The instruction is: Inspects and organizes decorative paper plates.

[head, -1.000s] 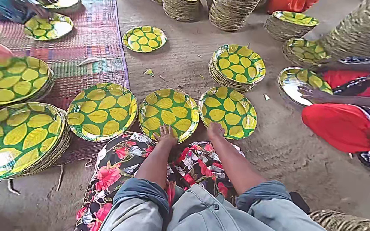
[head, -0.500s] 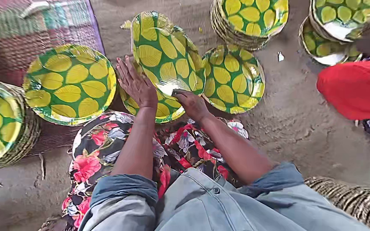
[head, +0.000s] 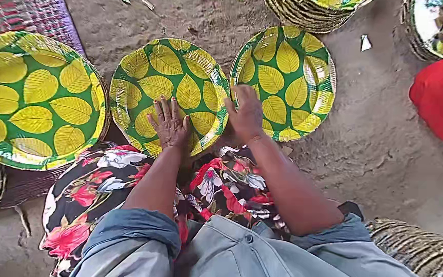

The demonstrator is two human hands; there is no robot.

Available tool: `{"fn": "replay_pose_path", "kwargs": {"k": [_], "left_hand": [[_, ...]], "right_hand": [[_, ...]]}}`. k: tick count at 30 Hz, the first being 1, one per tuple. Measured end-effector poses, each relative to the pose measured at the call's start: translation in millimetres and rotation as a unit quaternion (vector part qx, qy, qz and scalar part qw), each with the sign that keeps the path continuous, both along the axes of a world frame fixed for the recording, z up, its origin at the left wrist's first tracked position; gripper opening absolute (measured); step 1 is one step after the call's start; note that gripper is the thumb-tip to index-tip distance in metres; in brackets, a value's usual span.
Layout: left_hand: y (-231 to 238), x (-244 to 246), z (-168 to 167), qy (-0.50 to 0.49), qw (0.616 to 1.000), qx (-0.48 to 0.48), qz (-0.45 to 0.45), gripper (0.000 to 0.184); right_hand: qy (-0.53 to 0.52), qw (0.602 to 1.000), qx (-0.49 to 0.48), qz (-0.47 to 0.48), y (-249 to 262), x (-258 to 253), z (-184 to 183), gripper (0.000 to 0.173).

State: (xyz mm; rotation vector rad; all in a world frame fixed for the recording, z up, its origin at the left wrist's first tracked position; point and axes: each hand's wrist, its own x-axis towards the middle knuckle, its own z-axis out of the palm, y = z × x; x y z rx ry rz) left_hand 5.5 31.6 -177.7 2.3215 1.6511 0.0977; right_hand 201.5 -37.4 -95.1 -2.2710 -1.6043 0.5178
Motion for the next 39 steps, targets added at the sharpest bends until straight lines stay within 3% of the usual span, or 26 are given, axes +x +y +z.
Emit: {"fn": "replay_pose_path", "kwargs": {"k": [2, 4, 7, 12, 16, 18, 20, 22, 23, 25, 29, 33, 35, 37, 39], "left_hand": [[-1.0, -1.8, -0.3, -0.01, 1.0, 0.019, 0.002, 0.069], [0.4, -0.8, 0.9, -0.007, 1.0, 0.02, 0.003, 0.069], [-1.6, -1.3, 2.6, -0.003, 1.0, 0.019, 0.002, 0.069], [-1.9, -0.7, 1.6, 0.01, 1.0, 0.019, -0.002, 0.071], [3.5, 2.5, 5.3, 0.021, 0.999, 0.027, -0.004, 0.07], [-0.5, -3.6, 0.6, -0.023, 0.999, 0.028, -0.002, 0.065], [5.5, -8.9, 6.8, -0.164, 0.984, 0.029, 0.071, 0.055], [26.8, -8.7, 35.3, -0.363, 0.91, 0.095, 0.176, 0.053], [36.9, -8.8, 52.0, -0.41, 0.877, 0.15, 0.2, 0.052], [42.9, -18.3, 70.6, -0.317, 0.896, 0.199, 0.239, 0.056], [49.0, -24.9, 75.1, -0.057, 0.974, 0.13, 0.178, 0.069], [42.4, 6.1, 66.7, -0.009, 0.999, 0.037, -0.008, 0.068], [32.0, 17.3, 33.3, -0.009, 0.999, 0.01, -0.044, 0.073], [20.9, 18.5, 3.1, -0.024, 0.998, 0.049, -0.037, 0.074], [23.2, 24.3, 5.1, -0.013, 0.999, 0.041, -0.032, 0.074]], "right_hand": [[-0.008, 0.988, -0.134, -0.075, 0.6, 12.1, 0.1, 0.056], [-0.018, 0.977, -0.193, -0.084, 4.1, 11.2, -1.4, 0.049], [-0.028, 0.972, -0.214, -0.09, 10.4, 6.2, 1.5, 0.038], [-0.036, 0.975, -0.182, -0.124, 6.5, 10.0, 5.7, 0.036], [-0.059, 0.984, -0.083, -0.145, 4.9, 18.4, 10.0, 0.046], [-0.109, 0.982, 0.002, -0.151, -1.8, 14.9, 6.7, 0.046], [-0.13, 0.976, 0.139, -0.108, -6.4, 1.5, 1.4, 0.038], [-0.119, 0.954, 0.272, 0.033, -2.5, -19.2, -1.2, 0.024], [-0.093, 0.948, 0.281, 0.115, 0.0, -30.3, -4.0, 0.022], [-0.023, 0.954, 0.183, 0.237, -2.8, -47.0, -13.7, 0.023], [0.004, 0.949, 0.067, 0.308, 9.5, -41.2, -21.9, 0.021], [0.022, 0.925, 0.032, 0.378, 5.1, -47.5, -30.1, 0.024], [0.071, 0.913, -0.012, 0.401, 2.2, -47.1, -30.9, 0.019], [0.124, 0.921, -0.046, 0.366, -0.1, -38.6, -22.6, 0.028], [0.106, 0.972, 0.006, 0.208, 2.7, -16.9, -2.4, 0.036]]}}
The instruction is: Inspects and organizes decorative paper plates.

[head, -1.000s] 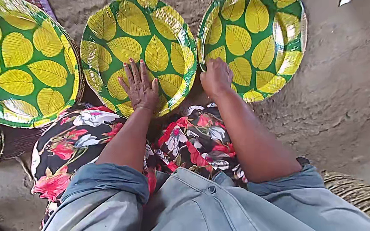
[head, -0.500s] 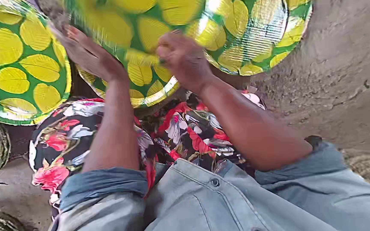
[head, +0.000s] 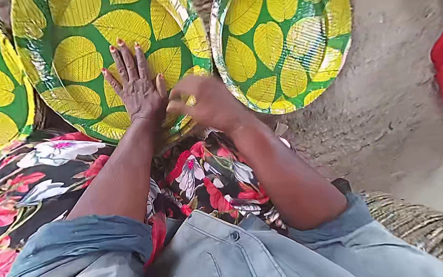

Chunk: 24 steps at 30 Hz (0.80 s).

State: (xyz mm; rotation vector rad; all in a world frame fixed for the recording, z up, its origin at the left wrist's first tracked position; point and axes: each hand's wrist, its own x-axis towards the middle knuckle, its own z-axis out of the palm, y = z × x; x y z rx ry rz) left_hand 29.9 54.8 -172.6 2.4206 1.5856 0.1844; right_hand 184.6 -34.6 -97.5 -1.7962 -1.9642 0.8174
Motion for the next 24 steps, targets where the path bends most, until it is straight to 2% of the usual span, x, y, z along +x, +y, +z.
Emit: {"fn": "replay_pose_path", "kwargs": {"k": [2, 3, 5, 6, 8, 12, 14, 16, 18, 20, 22, 24], "left_hand": [[-7.2, -5.4, 1.5, 0.008, 1.0, -0.019, 0.006, 0.073], [-6.0, -5.6, 2.8, 0.01, 1.0, -0.022, 0.008, 0.072], [-1.4, -1.2, 5.2, 0.003, 1.0, -0.019, 0.009, 0.071], [-0.3, 0.9, 4.6, -0.001, 1.0, -0.013, 0.011, 0.07], [-9.7, -3.2, 2.7, 0.002, 1.0, -0.014, 0.012, 0.07], [-2.8, -1.7, 5.9, -0.012, 1.0, 0.009, -0.002, 0.068], [-4.9, -6.0, 1.6, -0.012, 1.0, -0.016, -0.004, 0.067], [3.9, -8.3, 12.6, -0.026, 0.997, -0.066, -0.014, 0.063], [14.9, -18.2, 45.4, -0.068, 0.989, -0.132, 0.009, 0.055], [16.0, -37.2, 77.3, -0.16, 0.976, -0.092, 0.119, 0.056], [4.8, -62.0, 85.8, -0.196, 0.945, -0.05, 0.258, 0.059], [-10.9, -85.5, 75.7, -0.161, 0.909, -0.095, 0.372, 0.058]], "right_hand": [[-0.097, 0.981, -0.044, -0.163, -1.5, 23.8, 14.9, 0.048], [-0.128, 0.966, -0.102, -0.2, -0.8, 35.3, 15.9, 0.057], [-0.159, 0.946, -0.202, -0.197, 1.6, 44.1, 10.2, 0.068], [-0.172, 0.937, -0.229, -0.198, 5.4, 40.9, 7.8, 0.066], [-0.185, 0.927, -0.245, -0.214, 5.0, 31.7, 2.9, 0.051], [-0.17, 0.926, -0.163, -0.294, 5.9, 32.2, 6.0, 0.036], [-0.179, 0.92, -0.073, -0.341, -3.7, 28.3, 6.7, 0.033], [-0.194, 0.911, 0.052, -0.36, -9.5, 23.1, 12.1, 0.031], [-0.183, 0.915, 0.166, -0.32, -18.2, 9.5, 12.3, 0.028], [-0.151, 0.936, 0.232, -0.217, -21.7, -7.6, 13.1, 0.025], [-0.112, 0.976, 0.17, -0.079, -27.4, -27.4, 16.1, 0.029], [-0.116, 0.991, 0.025, 0.056, -29.7, -46.0, 11.9, 0.03]]}}
